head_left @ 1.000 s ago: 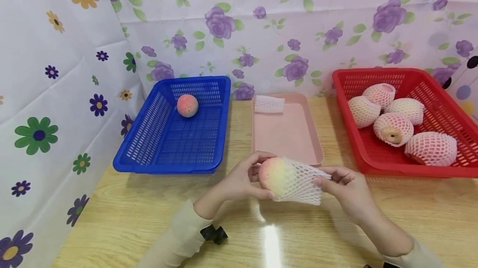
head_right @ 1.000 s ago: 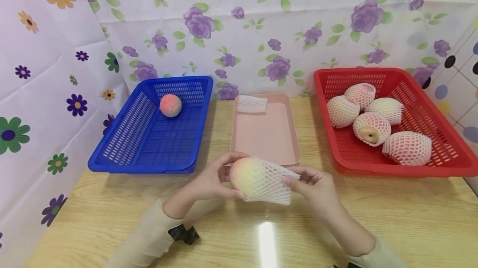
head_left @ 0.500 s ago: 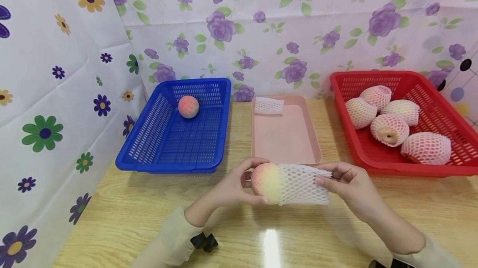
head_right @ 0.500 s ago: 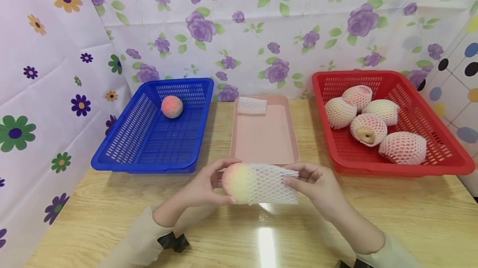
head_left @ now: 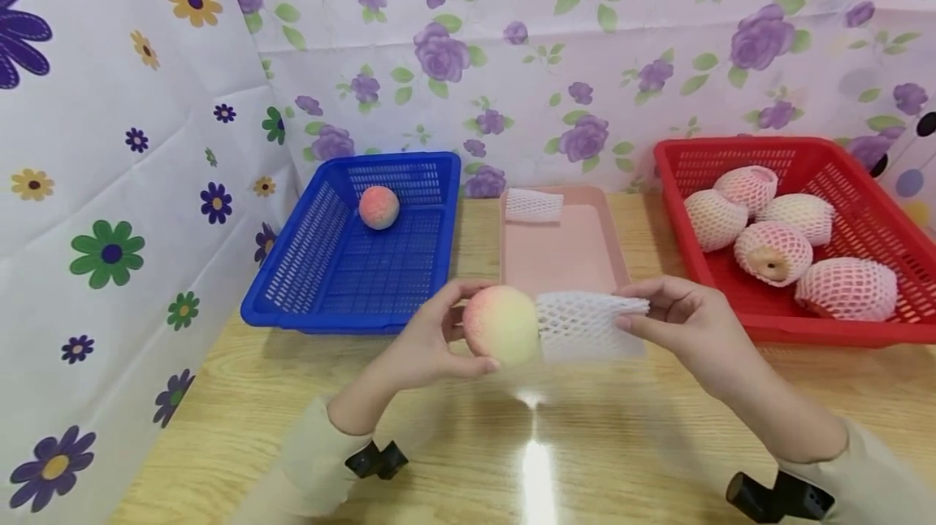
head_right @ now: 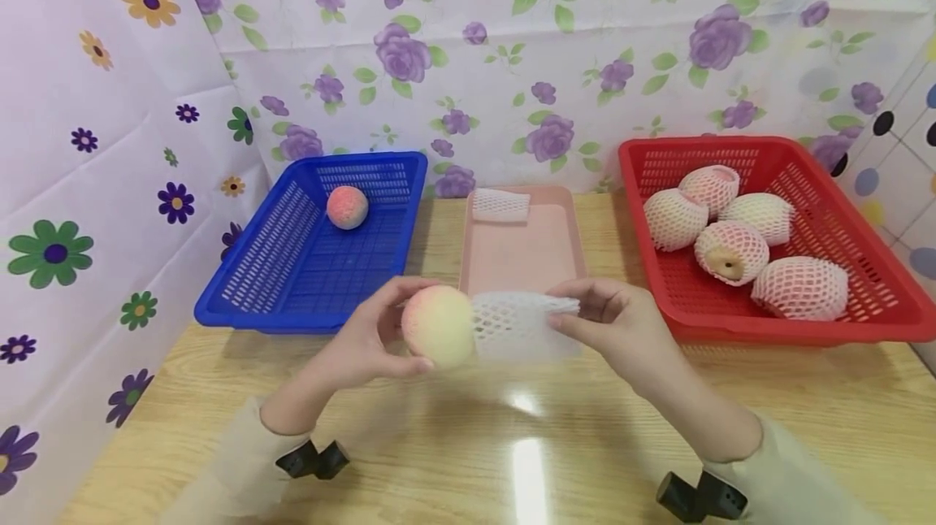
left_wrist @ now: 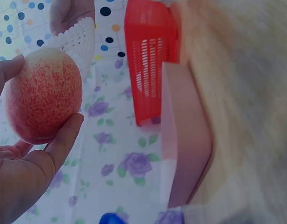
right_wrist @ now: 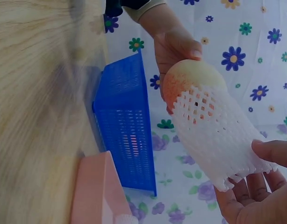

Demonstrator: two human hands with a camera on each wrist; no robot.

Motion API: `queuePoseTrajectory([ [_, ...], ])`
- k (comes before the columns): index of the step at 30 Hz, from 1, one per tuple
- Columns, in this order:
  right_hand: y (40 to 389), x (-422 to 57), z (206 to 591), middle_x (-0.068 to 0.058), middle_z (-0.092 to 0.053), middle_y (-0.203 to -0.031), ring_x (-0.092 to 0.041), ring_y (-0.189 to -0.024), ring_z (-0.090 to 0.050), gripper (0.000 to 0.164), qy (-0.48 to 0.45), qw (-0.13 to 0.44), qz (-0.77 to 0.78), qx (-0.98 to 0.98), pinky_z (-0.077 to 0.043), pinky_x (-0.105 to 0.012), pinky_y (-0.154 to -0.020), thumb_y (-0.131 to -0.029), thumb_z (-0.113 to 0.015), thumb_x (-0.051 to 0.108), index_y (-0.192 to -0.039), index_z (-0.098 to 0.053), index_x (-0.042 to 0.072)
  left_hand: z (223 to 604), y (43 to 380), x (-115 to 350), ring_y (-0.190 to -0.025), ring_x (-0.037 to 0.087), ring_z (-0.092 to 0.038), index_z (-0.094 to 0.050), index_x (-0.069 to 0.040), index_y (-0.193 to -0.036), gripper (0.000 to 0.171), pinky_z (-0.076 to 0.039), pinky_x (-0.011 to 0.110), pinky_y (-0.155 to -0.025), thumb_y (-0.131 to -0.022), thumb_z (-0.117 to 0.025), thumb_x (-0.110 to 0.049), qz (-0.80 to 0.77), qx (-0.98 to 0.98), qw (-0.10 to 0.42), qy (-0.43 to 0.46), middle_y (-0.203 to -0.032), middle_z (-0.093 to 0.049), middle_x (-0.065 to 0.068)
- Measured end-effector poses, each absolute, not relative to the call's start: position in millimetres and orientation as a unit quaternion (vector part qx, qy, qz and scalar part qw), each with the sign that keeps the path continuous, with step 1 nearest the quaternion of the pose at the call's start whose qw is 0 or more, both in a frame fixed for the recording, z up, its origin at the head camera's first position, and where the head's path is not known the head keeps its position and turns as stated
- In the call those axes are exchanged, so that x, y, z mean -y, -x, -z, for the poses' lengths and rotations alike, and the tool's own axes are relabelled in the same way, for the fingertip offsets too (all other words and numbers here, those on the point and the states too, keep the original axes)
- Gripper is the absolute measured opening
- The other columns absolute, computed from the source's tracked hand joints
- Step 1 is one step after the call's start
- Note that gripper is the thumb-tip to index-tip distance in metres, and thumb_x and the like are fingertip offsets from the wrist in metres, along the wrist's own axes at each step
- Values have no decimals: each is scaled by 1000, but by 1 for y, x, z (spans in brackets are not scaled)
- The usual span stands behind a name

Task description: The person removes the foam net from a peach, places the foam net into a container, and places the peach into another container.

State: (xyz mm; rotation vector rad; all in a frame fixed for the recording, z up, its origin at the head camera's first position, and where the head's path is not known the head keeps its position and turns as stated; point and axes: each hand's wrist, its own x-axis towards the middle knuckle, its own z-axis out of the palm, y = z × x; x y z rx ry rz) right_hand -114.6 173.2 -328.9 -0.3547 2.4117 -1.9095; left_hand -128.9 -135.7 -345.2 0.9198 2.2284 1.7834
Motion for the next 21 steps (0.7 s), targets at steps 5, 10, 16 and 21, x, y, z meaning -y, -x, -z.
queuePoseTrajectory([
  [5,125,-167,313,12,-69,-88,-9,-68,-56,25,125,3,623,-772,-50,-17,-60,-82,-73,5,-102,-71,20,324,137,151,-107,32,-58,-40,-1,-135,78,-55,33,-90,-67,-78,10,-586,-757,37,-287,-131,-47,19],
  [10,138,-163,299,10,-69,-84,-9,-67,-54,25,132,-27,632,-763,-48,-14,-59,-82,-72,3,-103,-71,17,295,147,164,-108,31,-59,-40,-3,-136,80,-55,33,-90,-66,-78,11,-578,-768,3,-274,-133,-47,15],
  [16,155,-158,284,12,-68,-81,-9,-68,-52,21,127,-43,609,-782,-46,-15,-57,-83,-73,10,-101,-69,20,265,165,175,-112,30,-58,-38,-2,-136,80,-55,29,-89,-68,-77,11,-560,-784,-39,-265,-135,-46,12],
  [21,173,-147,273,12,-70,-91,-7,-76,-59,21,135,-40,635,-759,-52,-13,-67,-83,-73,10,-103,-69,15,247,182,182,-114,29,-56,-38,-4,-136,78,-55,27,-87,-69,-76,11,-554,-798,-60,-231,-134,-45,10],
])
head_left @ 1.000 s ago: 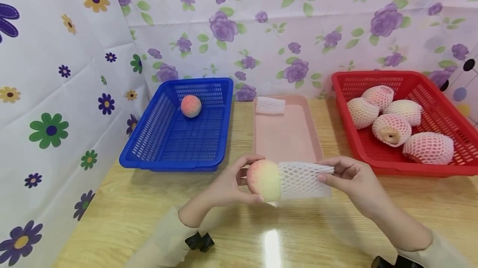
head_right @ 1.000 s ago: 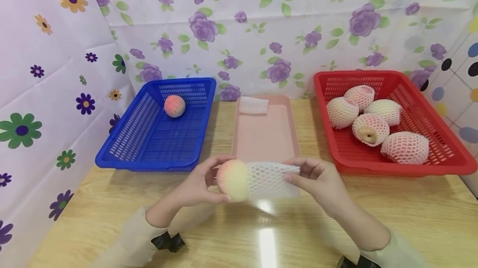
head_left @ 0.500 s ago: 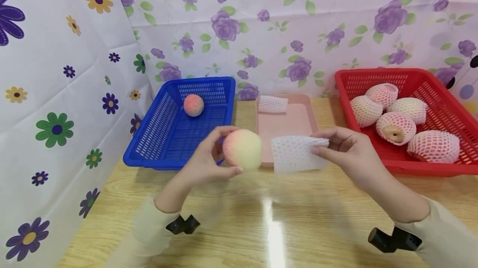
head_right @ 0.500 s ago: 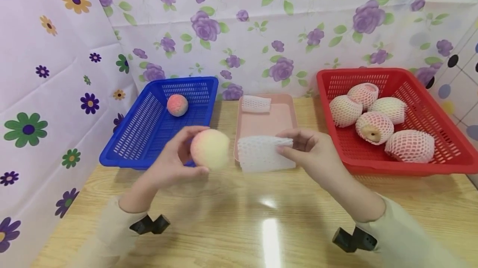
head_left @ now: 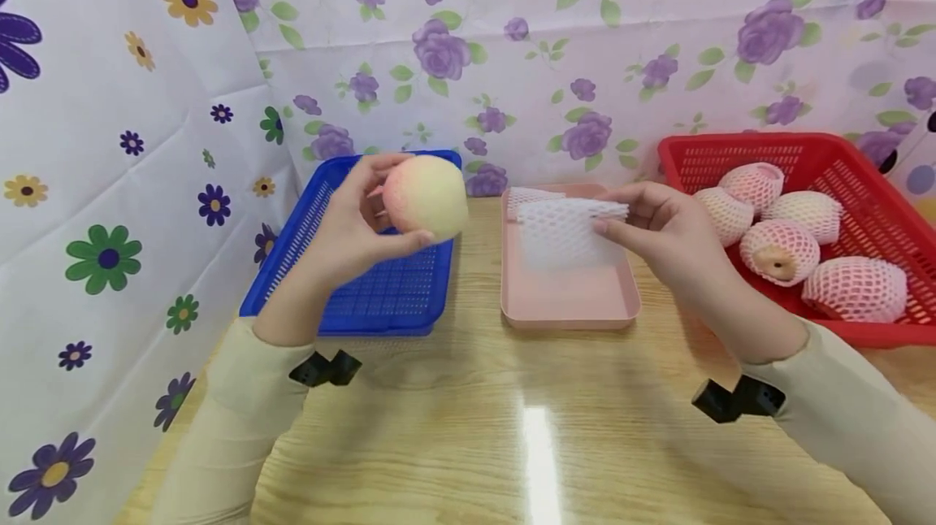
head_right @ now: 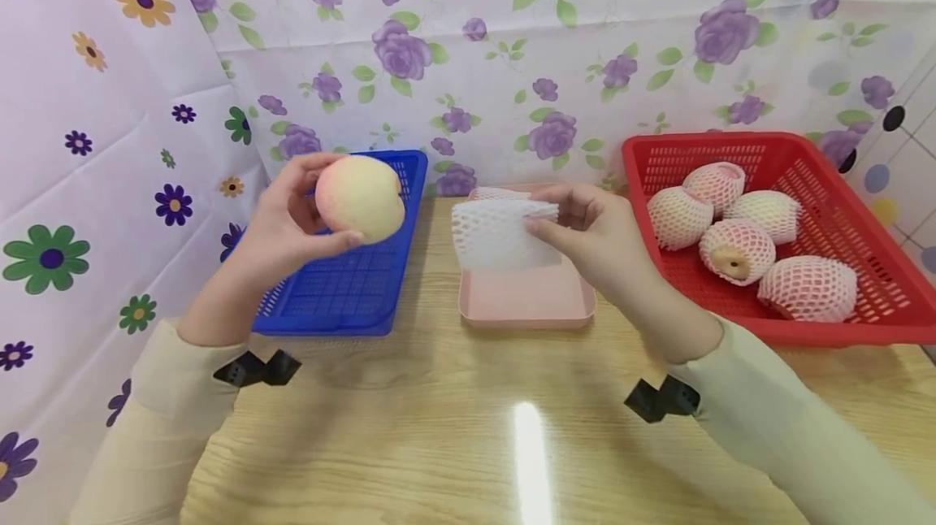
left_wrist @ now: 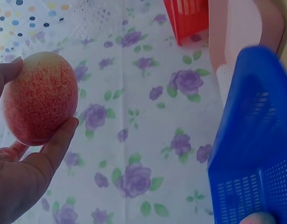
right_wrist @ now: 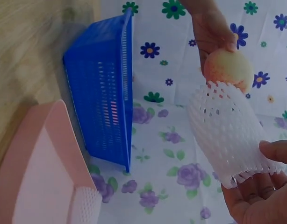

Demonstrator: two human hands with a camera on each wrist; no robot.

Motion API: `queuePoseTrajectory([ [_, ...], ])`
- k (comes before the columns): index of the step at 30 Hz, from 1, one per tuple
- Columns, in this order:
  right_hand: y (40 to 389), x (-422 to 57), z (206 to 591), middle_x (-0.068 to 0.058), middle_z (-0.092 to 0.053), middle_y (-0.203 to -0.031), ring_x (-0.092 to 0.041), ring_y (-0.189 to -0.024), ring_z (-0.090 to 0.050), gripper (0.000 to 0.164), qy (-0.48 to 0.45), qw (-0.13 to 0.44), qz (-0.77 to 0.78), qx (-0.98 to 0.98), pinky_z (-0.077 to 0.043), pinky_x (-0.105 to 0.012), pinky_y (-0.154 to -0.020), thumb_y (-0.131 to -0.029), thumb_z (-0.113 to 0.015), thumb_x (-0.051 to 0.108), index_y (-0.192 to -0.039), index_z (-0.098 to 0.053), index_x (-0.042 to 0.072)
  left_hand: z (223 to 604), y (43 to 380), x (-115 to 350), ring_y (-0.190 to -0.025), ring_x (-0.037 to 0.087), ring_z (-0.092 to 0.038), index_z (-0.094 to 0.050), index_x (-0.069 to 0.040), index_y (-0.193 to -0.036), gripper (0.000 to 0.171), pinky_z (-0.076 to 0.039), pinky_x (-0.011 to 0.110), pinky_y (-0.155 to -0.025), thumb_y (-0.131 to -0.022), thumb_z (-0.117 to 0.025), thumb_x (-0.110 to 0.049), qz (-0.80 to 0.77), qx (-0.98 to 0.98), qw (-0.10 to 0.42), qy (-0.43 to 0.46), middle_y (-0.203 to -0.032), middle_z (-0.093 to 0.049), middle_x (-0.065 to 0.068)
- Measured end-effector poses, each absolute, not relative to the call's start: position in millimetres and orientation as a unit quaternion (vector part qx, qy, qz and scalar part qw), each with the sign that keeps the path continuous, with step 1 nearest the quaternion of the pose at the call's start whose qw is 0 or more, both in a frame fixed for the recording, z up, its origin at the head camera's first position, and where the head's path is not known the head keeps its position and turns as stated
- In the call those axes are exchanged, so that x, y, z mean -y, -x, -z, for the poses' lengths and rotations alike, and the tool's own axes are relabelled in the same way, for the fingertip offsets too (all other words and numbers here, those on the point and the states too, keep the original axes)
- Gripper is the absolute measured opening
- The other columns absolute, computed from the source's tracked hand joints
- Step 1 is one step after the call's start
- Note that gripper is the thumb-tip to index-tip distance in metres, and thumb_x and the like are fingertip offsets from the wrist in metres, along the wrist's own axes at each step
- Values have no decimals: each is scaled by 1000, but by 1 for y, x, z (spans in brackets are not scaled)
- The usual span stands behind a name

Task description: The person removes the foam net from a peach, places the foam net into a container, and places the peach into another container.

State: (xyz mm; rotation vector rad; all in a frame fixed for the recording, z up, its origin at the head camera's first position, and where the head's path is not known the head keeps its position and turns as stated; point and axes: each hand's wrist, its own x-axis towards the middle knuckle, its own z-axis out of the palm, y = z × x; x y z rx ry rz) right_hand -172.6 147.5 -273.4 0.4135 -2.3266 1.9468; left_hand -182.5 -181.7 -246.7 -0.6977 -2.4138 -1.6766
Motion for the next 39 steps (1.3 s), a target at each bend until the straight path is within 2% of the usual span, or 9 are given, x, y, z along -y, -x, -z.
queuePoseTrajectory([
  [10,209,-138,267,18,-67,-85,-4,-84,-58,26,-82,58,-606,789,-51,-12,-72,-84,-73,20,-109,-67,13,232,230,192,-113,30,-58,-45,-12,-134,74,-52,40,-95,-70,-79,2,543,809,129,184,-131,-48,11],
  [15,230,-137,275,19,-65,-83,-1,-82,-57,31,-70,48,-606,791,-51,-9,-71,-86,-71,17,-114,-64,7,234,255,194,-109,25,-57,-45,-12,-134,74,-52,37,-94,-70,-81,-3,525,820,165,156,-128,-50,10],
  [20,252,-132,281,11,-64,-88,0,-80,-57,35,-50,44,-592,803,-50,-10,-69,-87,-70,19,-117,-61,3,238,278,201,-104,22,-55,-45,-12,-133,72,-53,32,-89,-71,-82,-9,493,841,191,116,-127,-51,11],
  [24,269,-126,289,4,-63,-91,-1,-80,-58,34,-28,42,-595,802,-51,-11,-68,-88,-68,16,-118,-59,2,249,292,210,-106,21,-52,-45,-12,-133,72,-51,32,-89,-72,-82,-13,478,853,190,84,-127,-51,11],
  [28,283,-122,303,-4,-61,-101,-7,-84,-58,35,-3,9,-601,799,-54,-15,-72,-89,-67,16,-120,-57,3,270,307,216,-112,23,-50,-43,-13,-134,74,-50,36,-93,-72,-82,-16,471,861,178,68,-131,-48,11],
  [32,296,-117,318,-9,-60,-110,-10,-89,-57,40,17,-8,-596,803,-55,-17,-75,-89,-66,16,-126,-56,4,287,318,221,-113,26,-50,-43,-11,-134,75,-50,40,-93,-71,-83,-16,442,872,196,68,-130,-49,12],
  [35,305,-115,328,-8,-61,-104,-8,-85,-57,43,18,-8,-608,794,-54,-16,-71,-89,-66,13,-127,-54,0,296,327,222,-114,28,-51,-43,-8,-133,75,-49,42,-94,-70,-83,-16,411,885,205,75,-128,-50,14],
  [39,314,-116,341,0,-58,-87,-3,-72,-56,37,16,0,-626,779,-53,-14,-62,-87,-66,7,-121,-55,-6,304,339,218,-119,30,-50,-44,-6,-133,75,-45,45,-101,-70,-84,-16,378,902,185,94,-130,-51,16],
])
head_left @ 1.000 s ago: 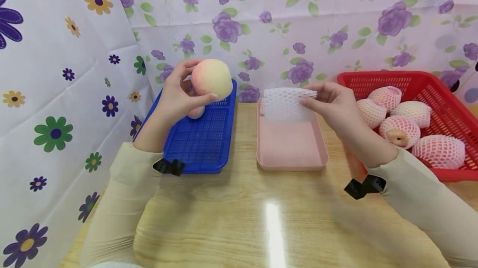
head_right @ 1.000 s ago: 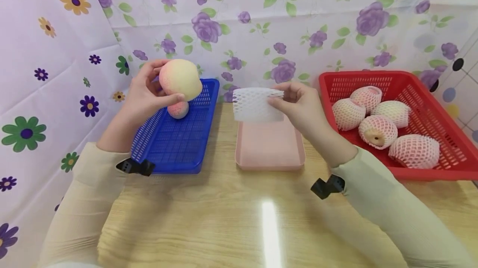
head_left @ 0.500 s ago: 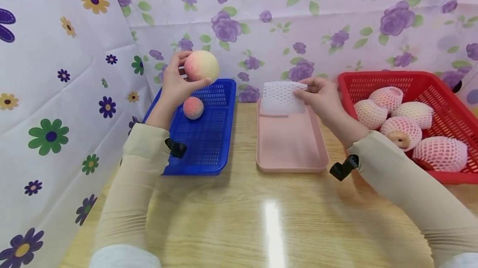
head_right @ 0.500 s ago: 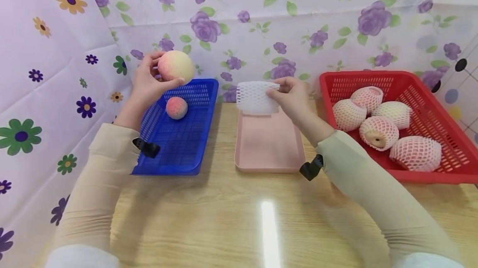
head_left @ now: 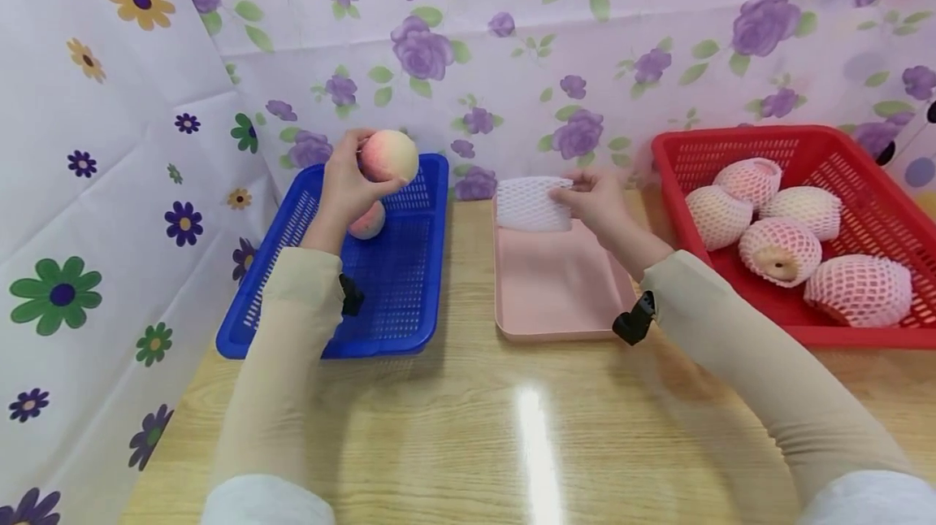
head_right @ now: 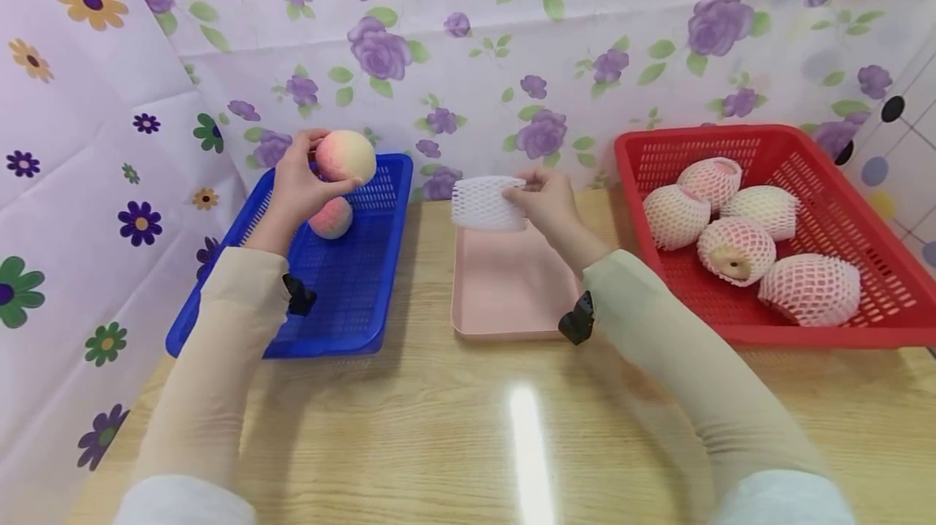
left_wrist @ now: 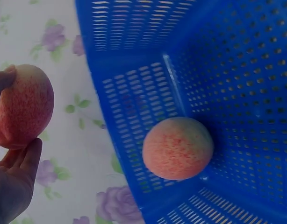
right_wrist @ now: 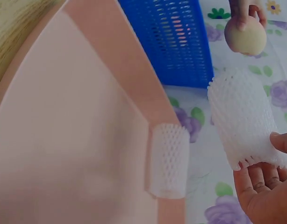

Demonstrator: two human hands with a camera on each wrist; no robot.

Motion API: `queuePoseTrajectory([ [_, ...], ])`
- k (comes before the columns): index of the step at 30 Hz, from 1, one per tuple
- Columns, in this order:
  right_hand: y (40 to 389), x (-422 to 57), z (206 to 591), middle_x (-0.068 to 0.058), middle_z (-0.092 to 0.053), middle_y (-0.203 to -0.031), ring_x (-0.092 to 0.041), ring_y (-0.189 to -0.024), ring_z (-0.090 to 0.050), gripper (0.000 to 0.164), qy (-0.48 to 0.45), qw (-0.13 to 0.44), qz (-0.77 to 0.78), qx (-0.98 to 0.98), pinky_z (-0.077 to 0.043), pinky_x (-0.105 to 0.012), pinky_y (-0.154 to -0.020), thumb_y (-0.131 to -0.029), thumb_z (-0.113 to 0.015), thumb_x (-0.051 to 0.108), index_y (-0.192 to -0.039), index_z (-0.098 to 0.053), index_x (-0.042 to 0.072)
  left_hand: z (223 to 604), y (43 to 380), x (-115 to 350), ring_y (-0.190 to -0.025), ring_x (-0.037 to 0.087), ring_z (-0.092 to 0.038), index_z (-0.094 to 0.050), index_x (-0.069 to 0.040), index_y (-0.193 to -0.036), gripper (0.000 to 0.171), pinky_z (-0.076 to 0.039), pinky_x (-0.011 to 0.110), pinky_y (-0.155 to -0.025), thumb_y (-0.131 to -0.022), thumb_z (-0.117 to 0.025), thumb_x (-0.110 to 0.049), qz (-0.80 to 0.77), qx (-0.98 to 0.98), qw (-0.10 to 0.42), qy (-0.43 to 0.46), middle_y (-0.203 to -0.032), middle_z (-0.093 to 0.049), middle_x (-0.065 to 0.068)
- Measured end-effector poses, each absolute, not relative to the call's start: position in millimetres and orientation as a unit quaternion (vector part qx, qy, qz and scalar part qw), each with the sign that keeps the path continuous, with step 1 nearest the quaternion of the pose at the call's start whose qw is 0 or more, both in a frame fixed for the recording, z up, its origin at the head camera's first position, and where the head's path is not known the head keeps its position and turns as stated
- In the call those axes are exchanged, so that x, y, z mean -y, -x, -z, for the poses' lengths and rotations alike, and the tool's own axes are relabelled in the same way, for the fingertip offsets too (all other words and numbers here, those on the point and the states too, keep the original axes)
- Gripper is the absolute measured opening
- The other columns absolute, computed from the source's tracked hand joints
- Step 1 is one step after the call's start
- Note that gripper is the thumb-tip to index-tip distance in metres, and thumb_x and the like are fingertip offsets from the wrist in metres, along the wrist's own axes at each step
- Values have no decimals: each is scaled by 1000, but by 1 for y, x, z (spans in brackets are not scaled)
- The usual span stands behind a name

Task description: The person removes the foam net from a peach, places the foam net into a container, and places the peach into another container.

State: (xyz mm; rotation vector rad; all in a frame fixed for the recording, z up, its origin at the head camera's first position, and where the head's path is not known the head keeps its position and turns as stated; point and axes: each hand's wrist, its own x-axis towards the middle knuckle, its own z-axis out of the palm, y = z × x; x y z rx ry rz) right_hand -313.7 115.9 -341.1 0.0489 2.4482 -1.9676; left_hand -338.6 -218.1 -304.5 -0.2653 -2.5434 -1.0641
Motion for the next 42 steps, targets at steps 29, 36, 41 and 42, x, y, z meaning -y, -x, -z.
queuePoseTrajectory([
  [29,338,-109,410,1,-54,-82,-9,-71,-43,32,-38,19,545,-838,-39,-13,-56,-83,-69,5,-110,-61,-10,359,364,212,-119,36,-47,-42,-2,-131,76,-40,50,-105,-68,-82,-17,253,960,36,112,-128,-50,23],
  [36,337,-113,422,-4,-53,-80,-10,-70,-44,28,-34,0,521,-853,-39,-14,-55,-84,-69,7,-104,-62,-11,366,365,213,-121,35,-47,-40,0,-134,77,-40,49,-106,-72,-80,-19,267,959,4,92,-132,-49,22],
  [41,339,-111,425,-11,-55,-90,-17,-80,-45,29,-54,0,496,-867,-36,-18,-64,-85,-68,10,-106,-62,-9,369,364,216,-118,33,-50,-39,-3,-135,76,-42,49,-104,-73,-81,-21,274,959,-12,66,-131,-51,20],
  [42,340,-111,426,-12,-55,-91,-17,-80,-45,30,-56,-2,494,-868,-36,-18,-64,-84,-68,10,-108,-61,-8,369,365,217,-117,34,-50,-39,-3,-135,76,-43,49,-104,-74,-80,-21,275,959,-14,65,-131,-51,20],
])
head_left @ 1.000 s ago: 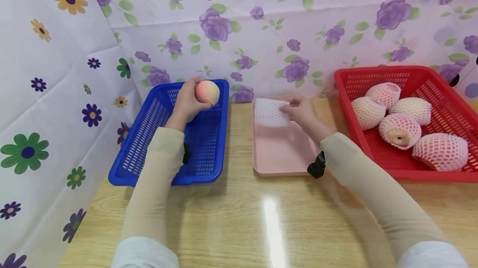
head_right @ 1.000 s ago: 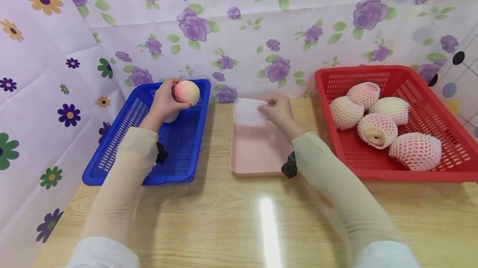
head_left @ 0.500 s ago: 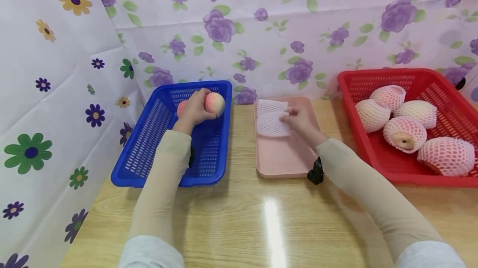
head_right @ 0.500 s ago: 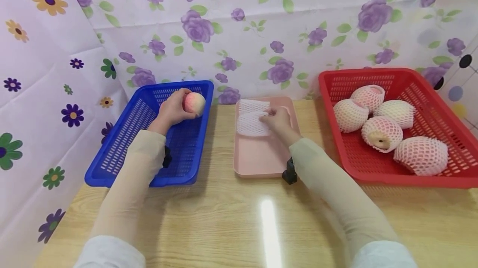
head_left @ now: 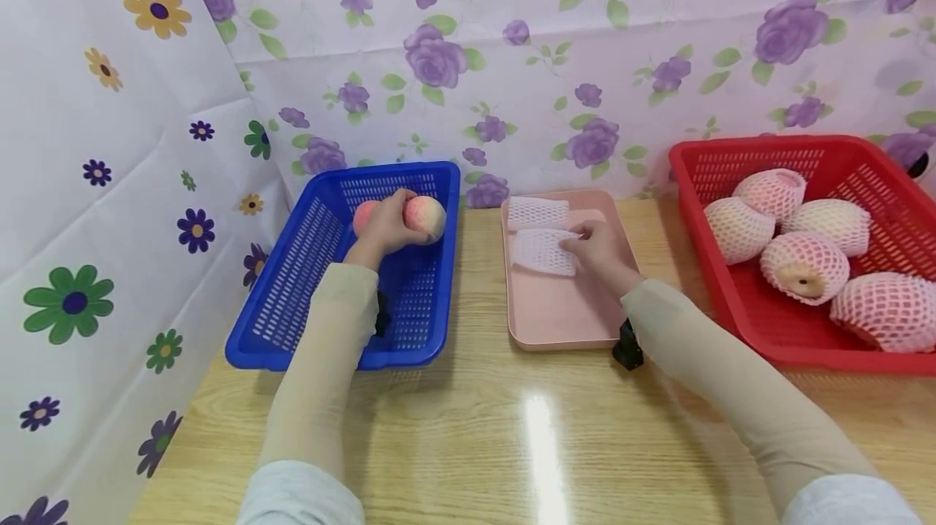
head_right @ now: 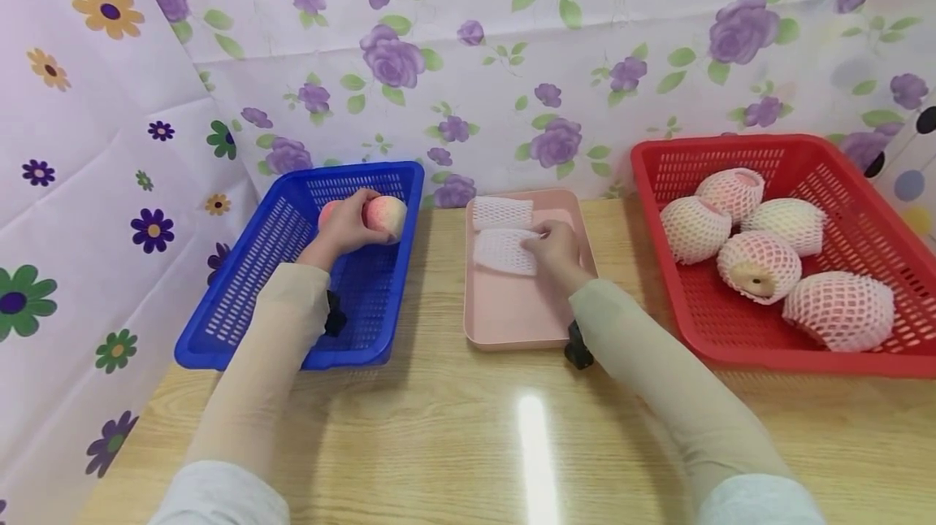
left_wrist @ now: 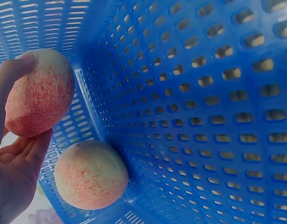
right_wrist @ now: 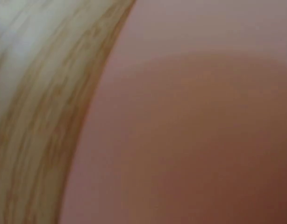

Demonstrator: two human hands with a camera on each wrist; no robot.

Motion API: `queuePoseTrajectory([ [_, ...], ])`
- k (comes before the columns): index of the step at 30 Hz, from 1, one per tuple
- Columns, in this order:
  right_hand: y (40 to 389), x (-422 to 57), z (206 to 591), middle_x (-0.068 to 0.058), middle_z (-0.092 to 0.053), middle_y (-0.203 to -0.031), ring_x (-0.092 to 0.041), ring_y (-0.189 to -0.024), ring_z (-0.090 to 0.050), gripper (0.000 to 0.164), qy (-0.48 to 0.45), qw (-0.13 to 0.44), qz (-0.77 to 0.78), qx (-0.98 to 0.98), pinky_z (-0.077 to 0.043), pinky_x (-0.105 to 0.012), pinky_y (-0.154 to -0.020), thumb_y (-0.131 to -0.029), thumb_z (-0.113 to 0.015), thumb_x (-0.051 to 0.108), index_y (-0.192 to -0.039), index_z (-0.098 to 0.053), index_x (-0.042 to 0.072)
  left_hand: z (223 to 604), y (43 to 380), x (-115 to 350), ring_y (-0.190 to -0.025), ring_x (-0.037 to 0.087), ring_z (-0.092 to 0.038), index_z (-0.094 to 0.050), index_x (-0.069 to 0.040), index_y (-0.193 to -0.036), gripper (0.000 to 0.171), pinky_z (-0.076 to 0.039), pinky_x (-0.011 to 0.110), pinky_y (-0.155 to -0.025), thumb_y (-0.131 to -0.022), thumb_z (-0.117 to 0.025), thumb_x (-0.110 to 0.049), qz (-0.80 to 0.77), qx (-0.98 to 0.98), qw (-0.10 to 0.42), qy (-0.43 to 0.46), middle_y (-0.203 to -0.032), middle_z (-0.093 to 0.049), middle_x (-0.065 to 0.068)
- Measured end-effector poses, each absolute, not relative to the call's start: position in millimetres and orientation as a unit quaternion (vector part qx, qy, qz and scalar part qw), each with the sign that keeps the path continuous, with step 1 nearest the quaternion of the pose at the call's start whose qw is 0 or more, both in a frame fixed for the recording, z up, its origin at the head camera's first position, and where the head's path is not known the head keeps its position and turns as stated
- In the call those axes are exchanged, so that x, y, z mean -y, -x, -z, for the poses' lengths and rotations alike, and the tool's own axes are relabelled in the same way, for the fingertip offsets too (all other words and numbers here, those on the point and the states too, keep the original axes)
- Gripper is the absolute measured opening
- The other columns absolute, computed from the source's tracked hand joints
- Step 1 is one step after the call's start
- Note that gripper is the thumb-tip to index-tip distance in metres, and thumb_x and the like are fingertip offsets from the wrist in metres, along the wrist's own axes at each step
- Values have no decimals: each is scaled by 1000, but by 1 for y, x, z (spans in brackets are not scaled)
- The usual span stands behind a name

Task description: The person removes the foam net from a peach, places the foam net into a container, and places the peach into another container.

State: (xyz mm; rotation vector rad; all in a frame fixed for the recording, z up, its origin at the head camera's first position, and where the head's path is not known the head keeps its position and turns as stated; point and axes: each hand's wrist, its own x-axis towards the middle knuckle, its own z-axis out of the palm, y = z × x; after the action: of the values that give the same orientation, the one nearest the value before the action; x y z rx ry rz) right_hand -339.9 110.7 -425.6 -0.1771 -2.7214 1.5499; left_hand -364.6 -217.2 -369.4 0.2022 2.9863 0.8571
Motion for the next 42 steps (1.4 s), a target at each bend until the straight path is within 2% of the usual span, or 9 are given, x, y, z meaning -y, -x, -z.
queuePoseTrajectory([
  [6,339,-113,429,-13,-57,-92,-11,-72,-47,41,60,6,-526,849,-40,-12,-56,-85,-66,4,-122,-54,-9,373,365,218,-118,35,-49,-38,0,-136,77,-43,50,-103,-74,-80,-20,-273,-959,26,-69,-131,-50,22],
  [10,340,-112,430,-19,-58,-100,-16,-83,-53,42,46,16,-545,837,-43,-10,-62,-86,-62,-1,-125,-51,-11,375,365,218,-118,35,-50,-38,0,-136,76,-43,51,-103,-75,-79,-19,-273,-959,29,-68,-132,-49,22],
  [14,340,-111,429,-28,-58,-114,-30,-103,-57,40,39,26,-552,833,-52,-23,-81,-87,-59,-3,-125,-51,-12,376,366,218,-118,35,-50,-37,0,-136,76,-42,50,-104,-75,-78,-18,-275,-958,35,-67,-132,-49,22],
  [17,341,-111,428,-30,-57,-120,-36,-112,-56,40,33,27,-548,836,-50,-36,-95,-88,-58,-1,-126,-51,-12,376,367,218,-119,35,-50,-37,1,-137,76,-42,50,-104,-75,-78,-18,-278,-958,39,-67,-133,-49,22],
  [19,341,-111,428,-29,-57,-121,-37,-114,-55,39,30,29,-542,839,-48,-41,-99,-89,-58,1,-125,-52,-12,376,367,217,-119,35,-49,-37,1,-137,76,-42,50,-104,-75,-78,-18,-280,-957,41,-68,-133,-49,22],
  [30,336,-110,422,-31,-58,-120,-39,-112,-56,36,22,53,-546,836,-47,-41,-100,-90,-59,2,-121,-54,-14,367,359,218,-126,39,-44,-32,7,-139,69,-37,49,-109,-85,-69,-14,-300,-952,44,-45,-138,-42,28],
  [34,333,-112,414,-25,-58,-124,-35,-116,-55,36,27,48,-537,842,-46,-40,-102,-92,-60,9,-124,-55,-8,357,354,220,-123,39,-44,-33,9,-137,65,-38,49,-106,-88,-65,-19,-306,-950,61,-33,-135,-43,30],
  [37,330,-114,406,-20,-60,-125,-32,-117,-56,35,38,57,-533,843,-47,-39,-102,-92,-60,15,-123,-58,-3,347,351,221,-124,39,-43,-35,6,-136,62,-38,49,-106,-90,-63,-25,-317,-945,76,-15,-136,-42,29],
  [42,326,-113,392,-20,-63,-119,-30,-112,-58,30,29,97,-559,823,-49,-38,-97,-92,-61,13,-118,-61,-2,334,348,223,-128,40,-40,-39,2,-136,58,-38,51,-107,-92,-60,-28,-331,-940,83,-3,-140,-39,27],
])
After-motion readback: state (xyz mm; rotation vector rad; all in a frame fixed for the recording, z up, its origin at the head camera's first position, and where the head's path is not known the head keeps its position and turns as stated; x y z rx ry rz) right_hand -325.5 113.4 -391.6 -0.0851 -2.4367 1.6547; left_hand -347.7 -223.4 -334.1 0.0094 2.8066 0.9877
